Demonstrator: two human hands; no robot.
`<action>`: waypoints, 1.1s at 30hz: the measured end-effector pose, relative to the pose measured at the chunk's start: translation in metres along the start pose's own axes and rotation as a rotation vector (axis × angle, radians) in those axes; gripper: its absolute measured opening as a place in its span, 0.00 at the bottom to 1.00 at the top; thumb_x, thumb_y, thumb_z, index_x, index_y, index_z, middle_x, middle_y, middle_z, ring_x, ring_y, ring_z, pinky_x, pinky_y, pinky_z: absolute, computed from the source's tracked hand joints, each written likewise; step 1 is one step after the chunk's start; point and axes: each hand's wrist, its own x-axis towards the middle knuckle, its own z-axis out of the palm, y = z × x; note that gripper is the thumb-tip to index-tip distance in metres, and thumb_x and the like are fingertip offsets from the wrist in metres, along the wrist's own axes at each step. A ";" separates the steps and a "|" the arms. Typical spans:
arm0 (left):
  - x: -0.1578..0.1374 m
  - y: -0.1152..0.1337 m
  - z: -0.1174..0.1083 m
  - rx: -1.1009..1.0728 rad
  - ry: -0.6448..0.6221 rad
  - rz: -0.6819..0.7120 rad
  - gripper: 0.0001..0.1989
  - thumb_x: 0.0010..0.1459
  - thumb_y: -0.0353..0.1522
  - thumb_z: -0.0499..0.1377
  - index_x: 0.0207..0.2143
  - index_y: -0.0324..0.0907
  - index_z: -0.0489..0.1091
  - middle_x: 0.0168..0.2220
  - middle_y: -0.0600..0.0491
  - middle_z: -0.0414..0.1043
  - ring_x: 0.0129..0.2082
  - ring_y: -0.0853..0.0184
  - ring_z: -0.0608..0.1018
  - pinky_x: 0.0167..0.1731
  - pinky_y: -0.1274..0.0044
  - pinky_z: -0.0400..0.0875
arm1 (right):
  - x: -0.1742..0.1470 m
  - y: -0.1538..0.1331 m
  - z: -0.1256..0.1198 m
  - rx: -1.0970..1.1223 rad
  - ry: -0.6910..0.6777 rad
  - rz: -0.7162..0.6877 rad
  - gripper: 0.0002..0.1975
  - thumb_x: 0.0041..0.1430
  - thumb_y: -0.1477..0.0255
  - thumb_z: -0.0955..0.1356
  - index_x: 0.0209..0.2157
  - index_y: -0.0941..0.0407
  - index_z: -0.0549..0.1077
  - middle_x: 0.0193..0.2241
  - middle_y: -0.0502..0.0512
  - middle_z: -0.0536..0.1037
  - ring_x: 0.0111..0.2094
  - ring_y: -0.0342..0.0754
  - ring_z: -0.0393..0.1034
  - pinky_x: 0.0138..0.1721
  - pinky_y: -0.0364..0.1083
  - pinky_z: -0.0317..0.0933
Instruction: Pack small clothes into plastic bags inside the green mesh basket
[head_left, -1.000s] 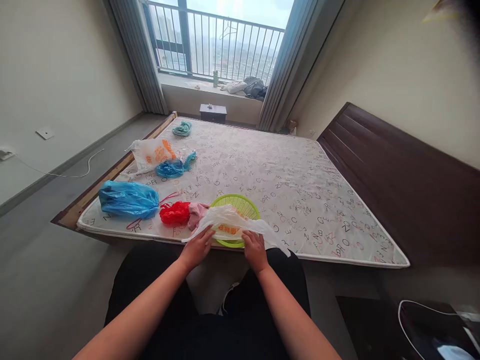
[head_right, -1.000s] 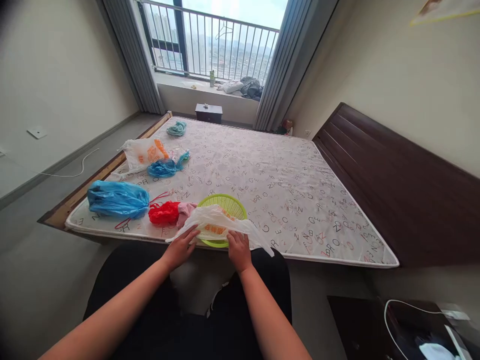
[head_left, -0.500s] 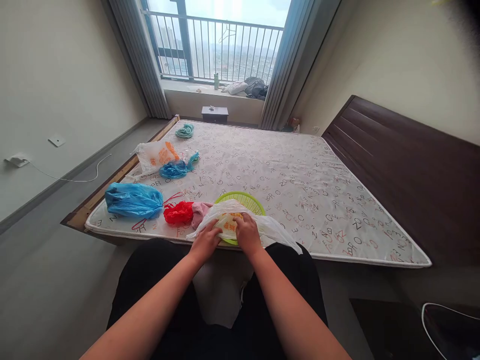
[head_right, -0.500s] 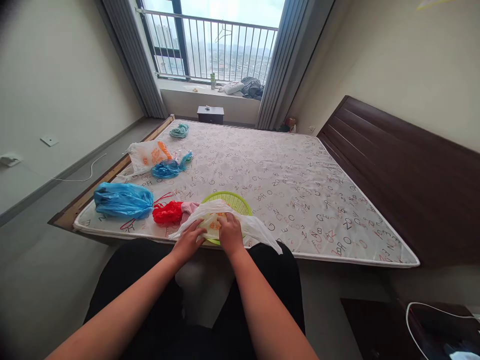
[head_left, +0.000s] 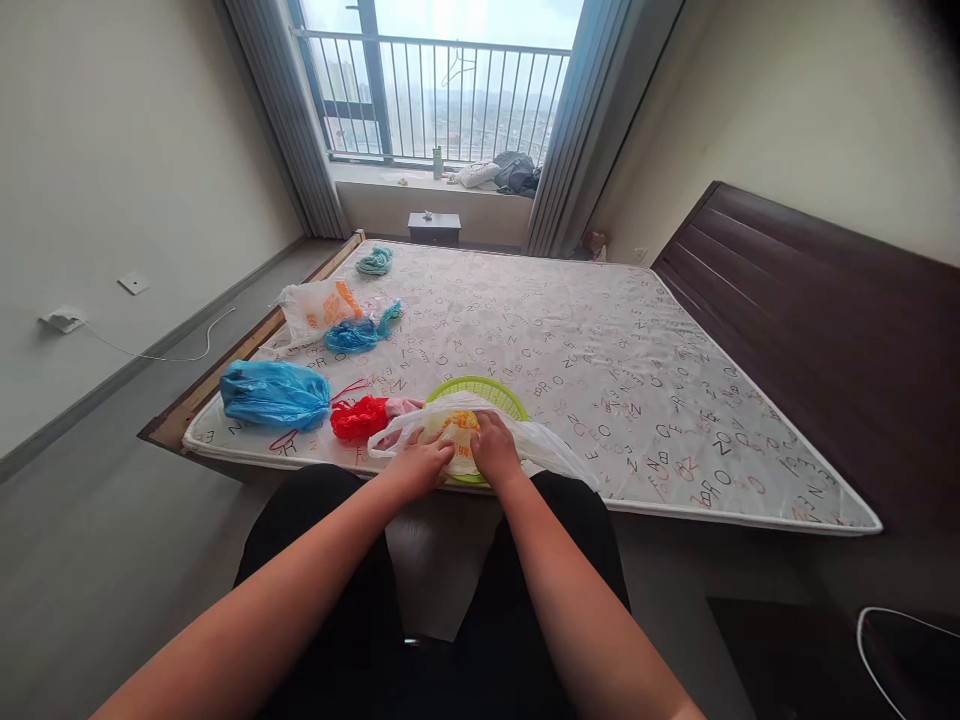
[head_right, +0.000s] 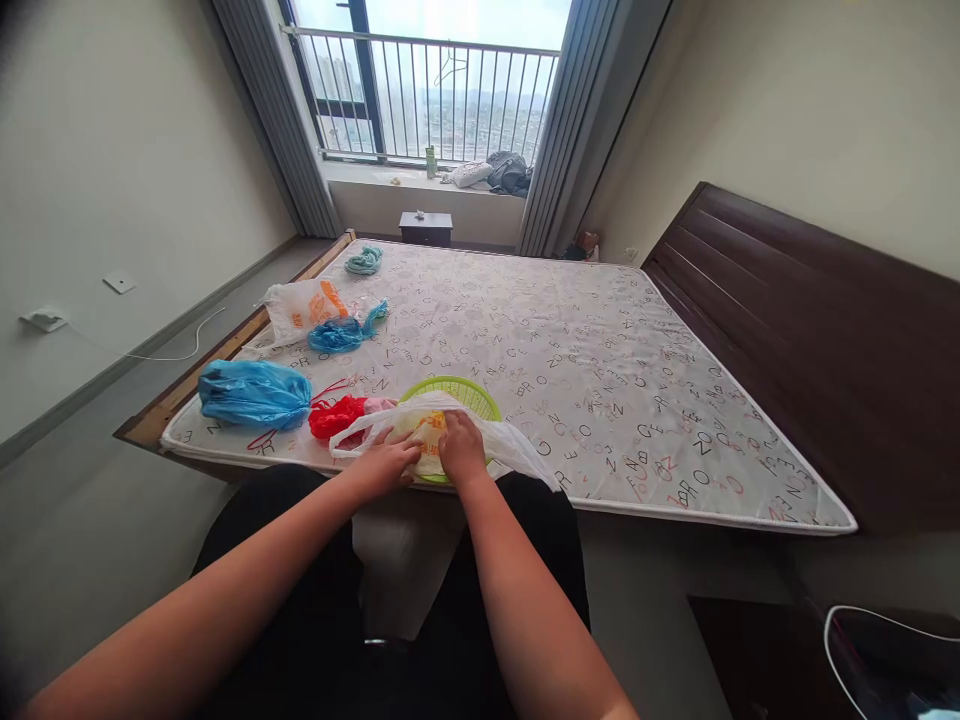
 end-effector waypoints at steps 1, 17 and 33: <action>0.001 -0.001 0.000 0.000 -0.030 0.002 0.26 0.56 0.27 0.66 0.58 0.43 0.72 0.62 0.42 0.73 0.66 0.49 0.69 0.69 0.51 0.49 | 0.000 -0.001 0.001 0.012 -0.006 -0.006 0.26 0.63 0.80 0.63 0.62 0.61 0.70 0.59 0.65 0.74 0.61 0.56 0.67 0.65 0.53 0.60; -0.011 -0.017 -0.013 0.011 0.007 -0.106 0.13 0.61 0.23 0.57 0.37 0.45 0.81 0.38 0.47 0.83 0.45 0.55 0.82 0.69 0.57 0.49 | 0.007 -0.023 -0.006 0.001 0.060 -0.092 0.16 0.68 0.78 0.61 0.49 0.56 0.77 0.49 0.59 0.81 0.52 0.53 0.73 0.62 0.53 0.59; -0.005 -0.002 0.005 -0.298 -0.045 -0.053 0.18 0.64 0.28 0.54 0.51 0.47 0.79 0.60 0.48 0.75 0.50 0.57 0.81 0.55 0.69 0.70 | 0.012 -0.021 -0.010 -0.214 0.007 0.137 0.18 0.71 0.75 0.60 0.55 0.56 0.76 0.49 0.61 0.82 0.48 0.53 0.77 0.53 0.50 0.59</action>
